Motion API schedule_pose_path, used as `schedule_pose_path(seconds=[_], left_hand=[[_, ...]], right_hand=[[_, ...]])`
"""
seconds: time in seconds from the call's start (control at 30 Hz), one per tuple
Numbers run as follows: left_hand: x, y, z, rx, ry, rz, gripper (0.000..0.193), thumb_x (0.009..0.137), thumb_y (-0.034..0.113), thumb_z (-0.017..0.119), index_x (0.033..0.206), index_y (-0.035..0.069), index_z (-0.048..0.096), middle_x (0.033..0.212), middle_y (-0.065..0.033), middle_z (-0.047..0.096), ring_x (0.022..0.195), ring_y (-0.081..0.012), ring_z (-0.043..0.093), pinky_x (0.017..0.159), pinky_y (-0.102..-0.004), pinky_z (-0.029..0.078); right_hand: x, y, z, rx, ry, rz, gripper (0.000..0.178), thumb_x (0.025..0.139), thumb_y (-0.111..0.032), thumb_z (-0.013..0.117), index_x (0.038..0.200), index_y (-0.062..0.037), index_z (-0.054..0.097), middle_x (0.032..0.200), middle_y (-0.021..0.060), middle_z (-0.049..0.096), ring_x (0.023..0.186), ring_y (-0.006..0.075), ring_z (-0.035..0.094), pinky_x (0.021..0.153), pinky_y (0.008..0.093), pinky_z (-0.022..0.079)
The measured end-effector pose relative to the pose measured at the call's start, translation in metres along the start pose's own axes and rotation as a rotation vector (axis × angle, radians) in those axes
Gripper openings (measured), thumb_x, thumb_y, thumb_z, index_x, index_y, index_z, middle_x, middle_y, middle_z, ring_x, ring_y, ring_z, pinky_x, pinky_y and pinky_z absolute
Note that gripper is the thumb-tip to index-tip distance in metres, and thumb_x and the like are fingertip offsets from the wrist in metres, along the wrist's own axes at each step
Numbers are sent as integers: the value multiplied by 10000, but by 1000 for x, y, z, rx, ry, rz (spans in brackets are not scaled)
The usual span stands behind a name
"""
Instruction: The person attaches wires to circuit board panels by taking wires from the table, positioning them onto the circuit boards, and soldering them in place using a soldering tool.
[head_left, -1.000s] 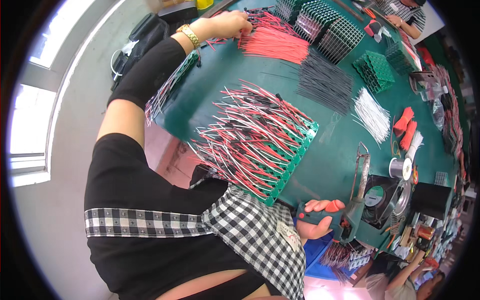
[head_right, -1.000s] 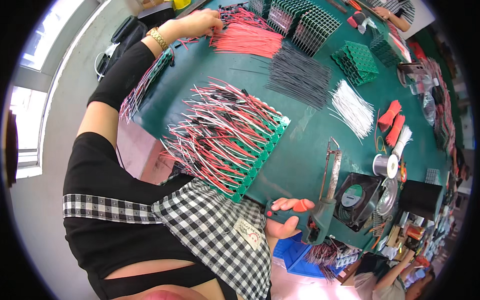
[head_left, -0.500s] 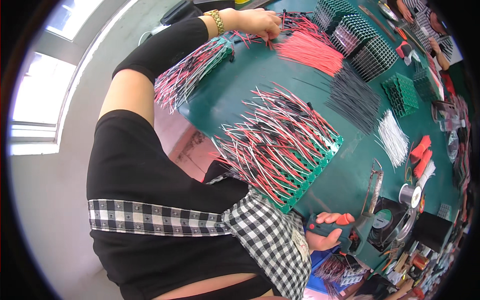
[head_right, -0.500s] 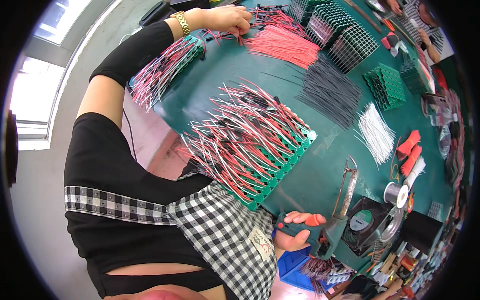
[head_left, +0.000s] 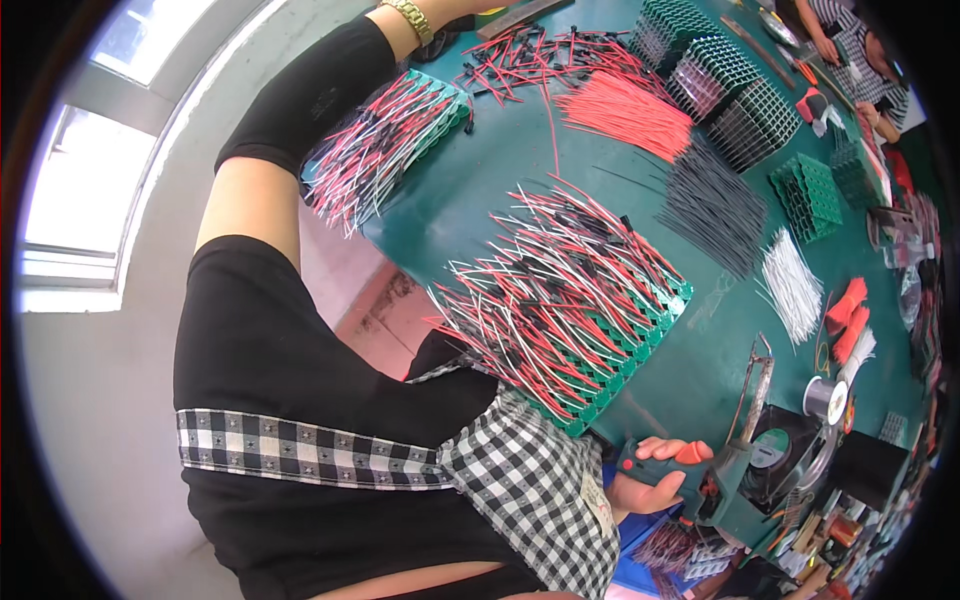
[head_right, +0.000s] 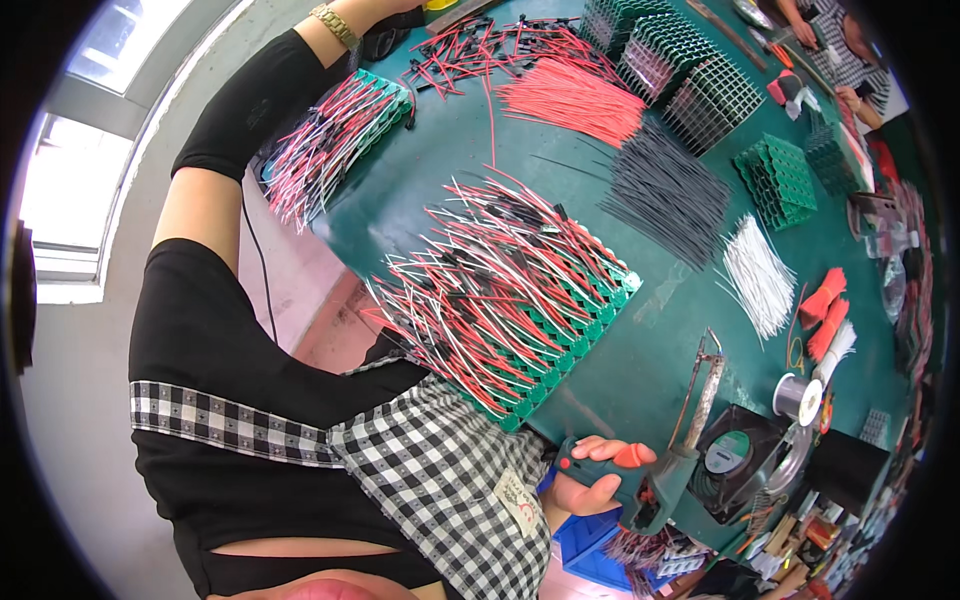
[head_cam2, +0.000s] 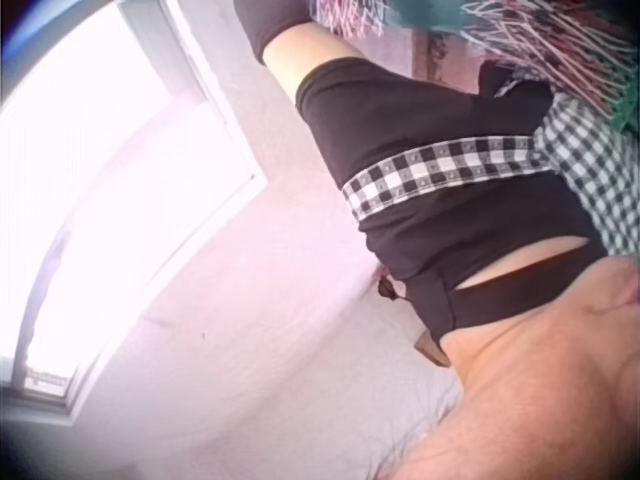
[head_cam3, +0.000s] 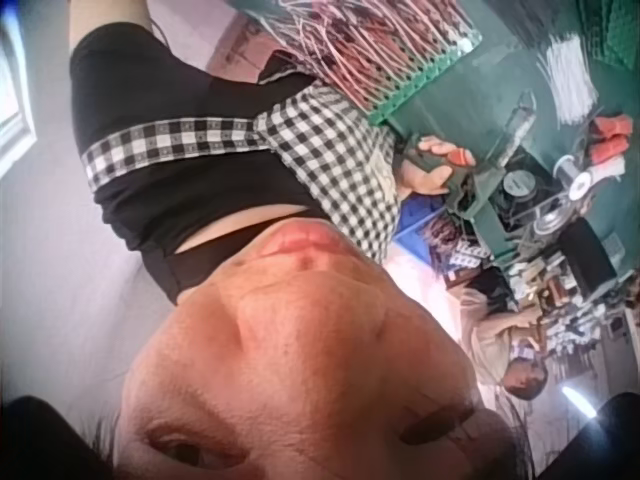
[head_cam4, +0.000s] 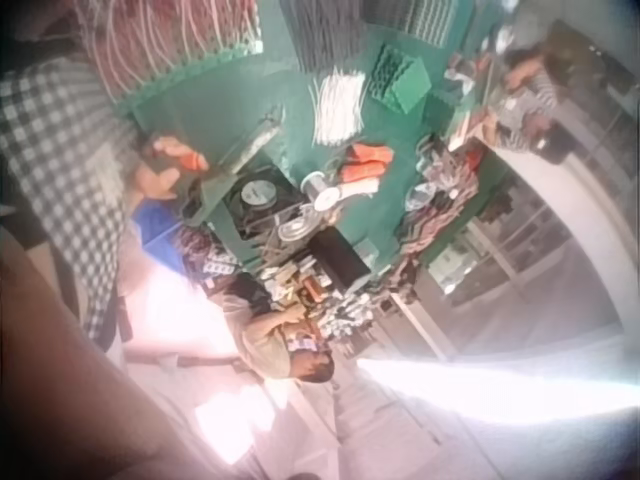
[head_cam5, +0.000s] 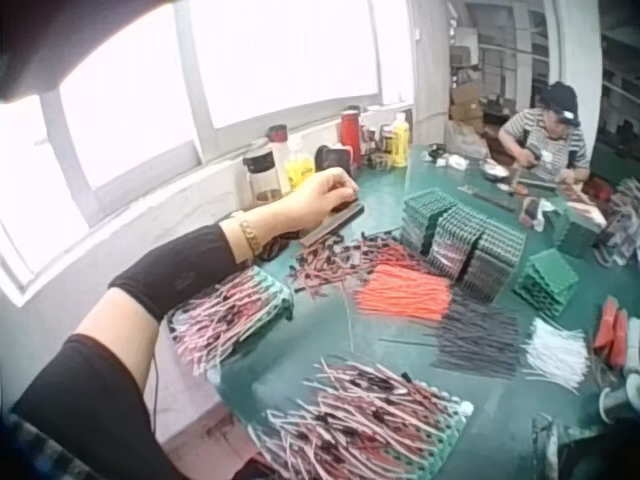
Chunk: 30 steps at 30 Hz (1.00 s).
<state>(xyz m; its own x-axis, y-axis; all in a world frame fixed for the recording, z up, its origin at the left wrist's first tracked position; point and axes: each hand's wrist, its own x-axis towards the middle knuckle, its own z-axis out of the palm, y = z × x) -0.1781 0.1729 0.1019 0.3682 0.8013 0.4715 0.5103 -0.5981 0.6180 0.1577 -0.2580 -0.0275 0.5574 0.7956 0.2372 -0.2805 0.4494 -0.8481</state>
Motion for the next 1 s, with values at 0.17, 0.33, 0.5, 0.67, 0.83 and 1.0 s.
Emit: schedule_pose_path(seconds=[0.17,0.33,0.5,0.67,0.83,1.0], left_hand=[[-12,15,-10,520,-523,430,356,770,-6,519,1122,31,559,1076,-159,573,933,-302,573,848,-369,461],[-32,6,-5,631,-756,93,466,776,38,483,1239,84,503,1135,-204,520,1018,-371,540,870,-410,450],[-34,-36,16,673,-416,13,339,785,101,542,1121,86,584,1047,-192,548,976,-370,550,812,-417,471],[-24,-47,41,592,-455,286,216,766,116,575,965,89,654,921,-168,598,854,-351,579,750,-428,480],[-23,-20,47,599,-691,202,163,777,175,577,883,71,645,776,-164,637,738,-335,616,666,-442,481],[-32,-10,33,638,-355,322,149,774,191,609,776,43,590,657,-165,597,589,-357,579,556,-415,472]], right_hand=[[1,-3,4,-33,8,-1,522,878,-320,543,1242,9,363,776,118,512,584,178,502,537,286,466],[1,-5,6,-35,9,27,529,871,-335,561,1240,-7,372,770,113,512,584,177,505,540,292,467],[1,-4,2,-19,1,40,531,867,-334,564,1243,-12,374,768,109,513,579,179,506,544,292,468],[-2,-5,0,-27,4,24,513,878,-314,538,1256,-10,372,774,109,516,576,176,507,566,298,471],[-1,-3,-2,34,-25,28,514,880,-303,539,1255,1,363,799,121,513,636,194,524,591,327,472],[1,-1,-6,83,-71,33,500,871,-271,576,1250,-7,385,814,136,518,639,218,531,591,334,487]])
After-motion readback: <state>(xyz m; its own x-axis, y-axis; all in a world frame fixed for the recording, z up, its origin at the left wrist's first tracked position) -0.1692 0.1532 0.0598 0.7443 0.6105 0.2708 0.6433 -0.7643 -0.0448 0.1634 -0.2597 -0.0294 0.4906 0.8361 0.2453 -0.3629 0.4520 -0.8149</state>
